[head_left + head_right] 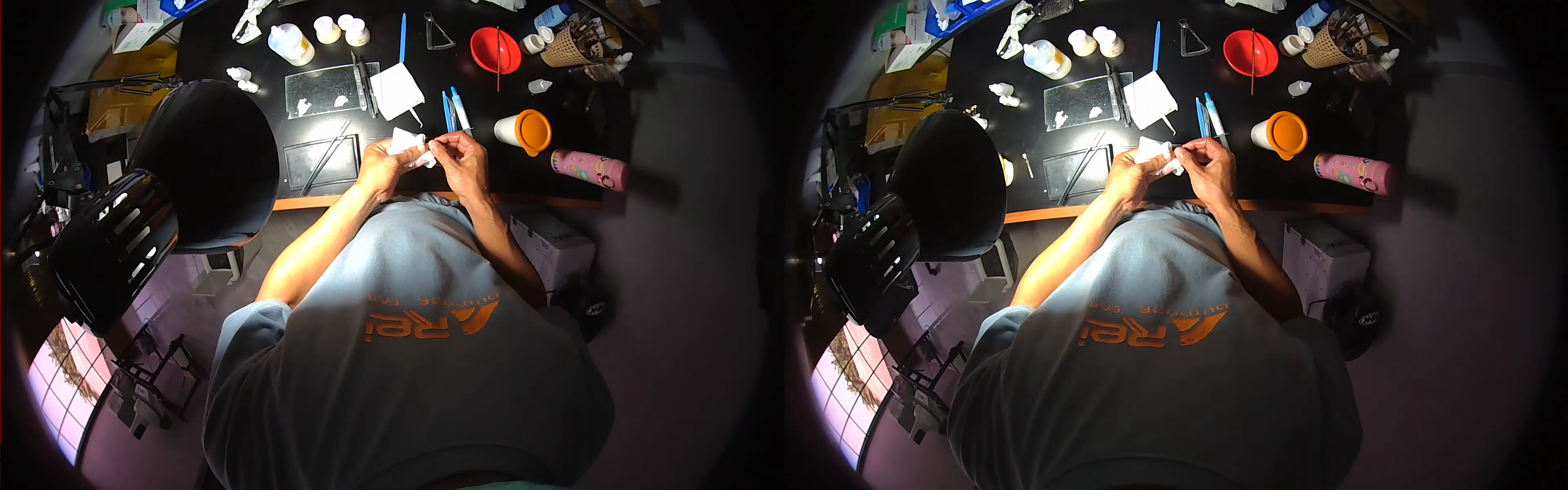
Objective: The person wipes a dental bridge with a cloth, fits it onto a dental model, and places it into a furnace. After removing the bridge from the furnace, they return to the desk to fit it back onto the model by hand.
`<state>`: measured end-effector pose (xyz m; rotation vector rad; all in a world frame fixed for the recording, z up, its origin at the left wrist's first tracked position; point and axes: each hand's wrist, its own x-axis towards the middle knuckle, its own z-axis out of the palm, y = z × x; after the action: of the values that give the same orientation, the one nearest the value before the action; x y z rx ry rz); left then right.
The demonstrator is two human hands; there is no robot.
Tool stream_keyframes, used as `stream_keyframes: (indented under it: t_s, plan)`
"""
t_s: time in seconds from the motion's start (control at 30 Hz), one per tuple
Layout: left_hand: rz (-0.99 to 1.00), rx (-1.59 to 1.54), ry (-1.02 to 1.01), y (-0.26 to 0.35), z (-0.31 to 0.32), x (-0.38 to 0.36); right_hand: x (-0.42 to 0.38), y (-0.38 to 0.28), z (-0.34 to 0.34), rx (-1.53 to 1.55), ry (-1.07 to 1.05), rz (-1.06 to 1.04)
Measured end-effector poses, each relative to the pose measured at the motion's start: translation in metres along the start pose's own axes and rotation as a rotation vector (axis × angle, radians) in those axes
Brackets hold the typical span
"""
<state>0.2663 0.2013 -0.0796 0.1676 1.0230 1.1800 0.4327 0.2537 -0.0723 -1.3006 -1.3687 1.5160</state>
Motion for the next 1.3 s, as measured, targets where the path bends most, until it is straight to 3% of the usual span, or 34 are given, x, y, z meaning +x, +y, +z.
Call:
stream_keyframes:
  t_s: [0.47,0.63,0.73,0.97,1.07,1.3]
  plan:
    - [-0.129,-0.079,-0.010,0.006,0.005,-0.006,-0.001,0.004,-0.004,0.088,-0.012,0.036]
    - [-0.087,-0.056,-0.044,0.006,0.007,-0.009,0.000,0.003,-0.004,0.085,-0.034,0.019]
    - [-0.056,-0.048,-0.077,0.005,0.005,-0.007,-0.001,-0.009,-0.006,-0.167,-0.057,-0.066]
    - [-0.016,-0.074,-0.077,-0.005,-0.001,-0.003,0.002,-0.008,-0.008,-0.175,-0.151,-0.166]
    - [0.014,-0.099,-0.055,-0.005,-0.002,-0.003,0.000,-0.020,-0.006,-0.050,-0.249,-0.009]
    - [0.014,-0.085,-0.062,0.000,-0.002,-0.005,0.004,-0.005,-0.012,-0.075,-0.241,-0.060]
